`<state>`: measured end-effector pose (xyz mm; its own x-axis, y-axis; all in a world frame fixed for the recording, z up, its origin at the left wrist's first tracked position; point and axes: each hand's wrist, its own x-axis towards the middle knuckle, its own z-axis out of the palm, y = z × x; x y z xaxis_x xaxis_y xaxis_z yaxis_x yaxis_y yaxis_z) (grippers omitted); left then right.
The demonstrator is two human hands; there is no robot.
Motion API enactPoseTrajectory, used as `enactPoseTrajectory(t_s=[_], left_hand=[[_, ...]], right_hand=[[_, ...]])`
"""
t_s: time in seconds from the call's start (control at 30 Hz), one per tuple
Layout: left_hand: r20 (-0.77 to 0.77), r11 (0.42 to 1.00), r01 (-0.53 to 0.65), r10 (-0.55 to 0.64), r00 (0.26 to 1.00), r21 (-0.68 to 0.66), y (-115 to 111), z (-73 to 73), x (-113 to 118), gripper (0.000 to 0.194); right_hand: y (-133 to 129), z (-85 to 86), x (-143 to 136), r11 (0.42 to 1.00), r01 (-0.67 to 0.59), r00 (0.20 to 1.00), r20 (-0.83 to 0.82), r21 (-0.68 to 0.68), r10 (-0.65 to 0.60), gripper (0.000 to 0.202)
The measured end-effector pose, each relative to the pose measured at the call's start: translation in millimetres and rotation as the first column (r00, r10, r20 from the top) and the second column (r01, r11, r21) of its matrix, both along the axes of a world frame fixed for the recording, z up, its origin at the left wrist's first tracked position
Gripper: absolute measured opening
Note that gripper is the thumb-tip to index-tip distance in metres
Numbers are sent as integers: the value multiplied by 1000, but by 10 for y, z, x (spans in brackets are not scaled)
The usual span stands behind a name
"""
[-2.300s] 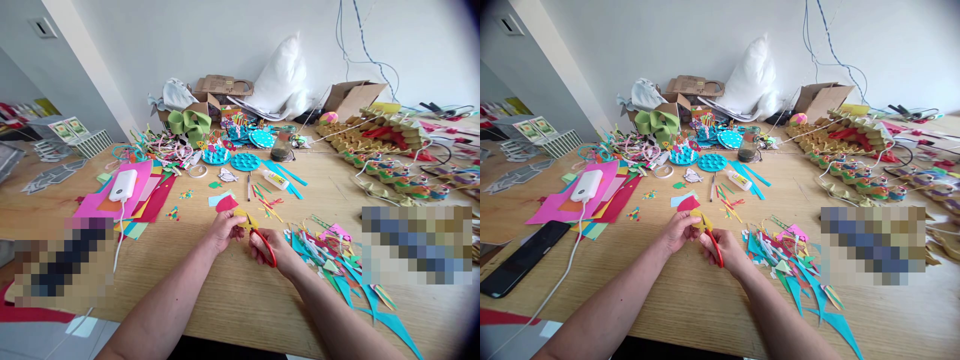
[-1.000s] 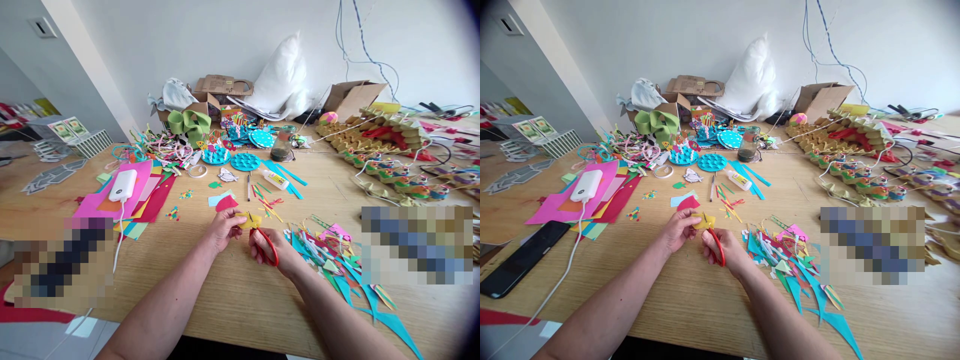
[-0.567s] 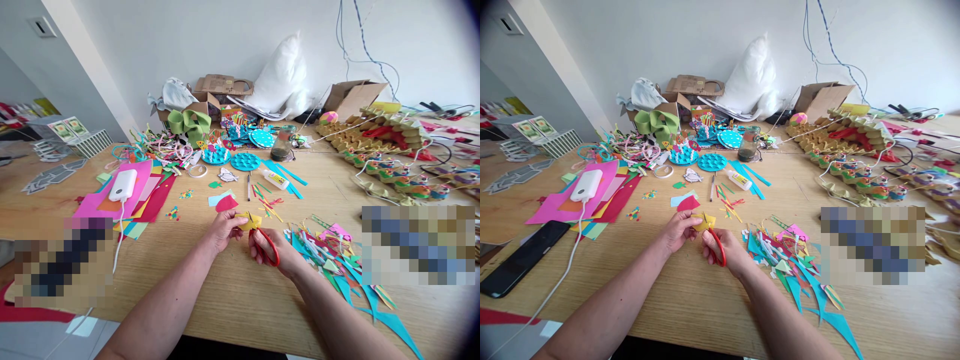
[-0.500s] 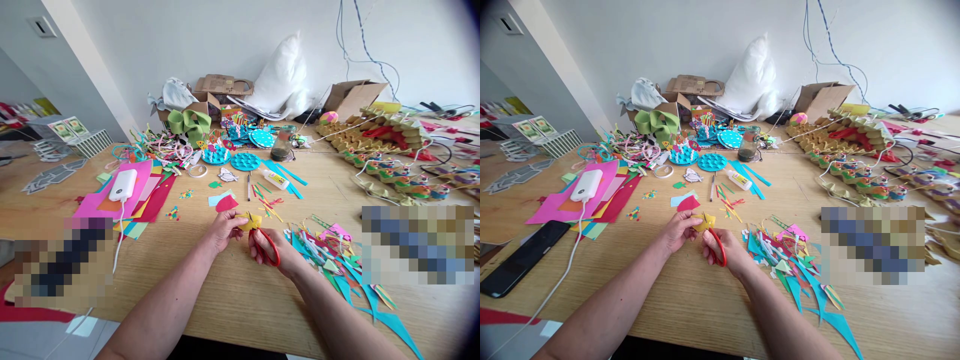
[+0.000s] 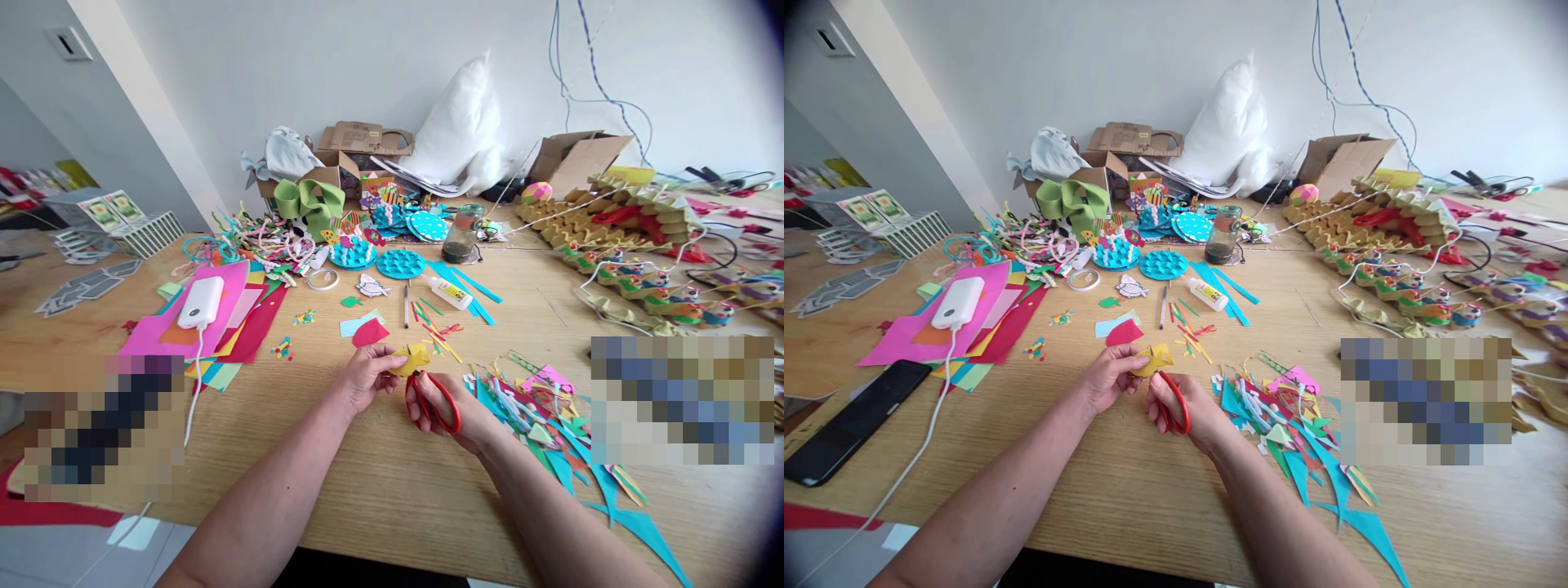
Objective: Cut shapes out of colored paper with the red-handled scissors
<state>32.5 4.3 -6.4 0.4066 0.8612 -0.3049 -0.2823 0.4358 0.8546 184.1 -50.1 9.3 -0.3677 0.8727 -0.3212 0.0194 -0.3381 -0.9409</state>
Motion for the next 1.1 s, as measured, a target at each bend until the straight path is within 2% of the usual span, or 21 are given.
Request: enactPoseTrajectory(t_s=[0.37, 1.1], left_hand=[[-36, 1000, 6, -6, 999, -5, -17, 21, 9, 38], [-56, 998, 16, -13, 998, 53, -20, 20, 5, 28]], right_hand=[[-2, 8, -8, 999, 40, 999, 31, 9, -41, 58], [6, -25, -4, 999, 25, 999, 29, 41, -27, 57]])
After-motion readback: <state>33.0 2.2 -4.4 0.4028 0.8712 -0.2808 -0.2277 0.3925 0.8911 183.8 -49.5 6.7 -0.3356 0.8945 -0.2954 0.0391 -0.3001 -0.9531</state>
